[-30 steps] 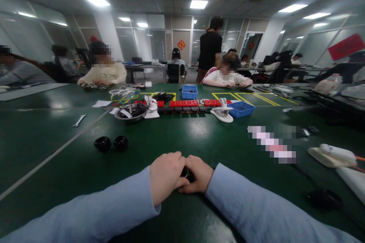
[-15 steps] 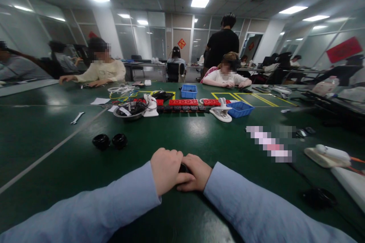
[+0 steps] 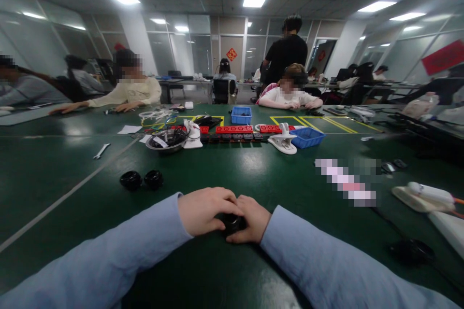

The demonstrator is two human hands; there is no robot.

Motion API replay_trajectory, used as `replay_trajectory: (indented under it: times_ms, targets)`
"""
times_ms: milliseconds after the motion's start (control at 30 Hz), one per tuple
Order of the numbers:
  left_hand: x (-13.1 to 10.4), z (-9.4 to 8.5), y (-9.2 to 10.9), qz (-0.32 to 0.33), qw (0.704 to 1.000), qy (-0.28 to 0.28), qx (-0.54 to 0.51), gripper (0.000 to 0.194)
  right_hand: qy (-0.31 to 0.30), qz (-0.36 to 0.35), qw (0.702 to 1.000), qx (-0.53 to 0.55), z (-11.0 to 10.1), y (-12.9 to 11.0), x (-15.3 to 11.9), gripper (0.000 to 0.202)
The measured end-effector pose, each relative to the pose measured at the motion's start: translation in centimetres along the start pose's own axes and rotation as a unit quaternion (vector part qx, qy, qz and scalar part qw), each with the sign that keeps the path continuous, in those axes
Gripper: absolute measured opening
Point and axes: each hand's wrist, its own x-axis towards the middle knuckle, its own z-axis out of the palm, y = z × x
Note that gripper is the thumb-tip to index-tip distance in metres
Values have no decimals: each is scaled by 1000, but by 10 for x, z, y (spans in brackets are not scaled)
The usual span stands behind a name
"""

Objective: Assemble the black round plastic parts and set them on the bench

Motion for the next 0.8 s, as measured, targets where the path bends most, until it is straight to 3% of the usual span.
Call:
replay_trajectory:
  times_ms: [500,800]
  targets:
    - [3,7,7,-49,998,10,38,39,2,-6,1000,13,-3,-3,-1,53]
    - [13,22,21,-176,972,77,135,37,10,17,1000,15,-1,-2,-1,55]
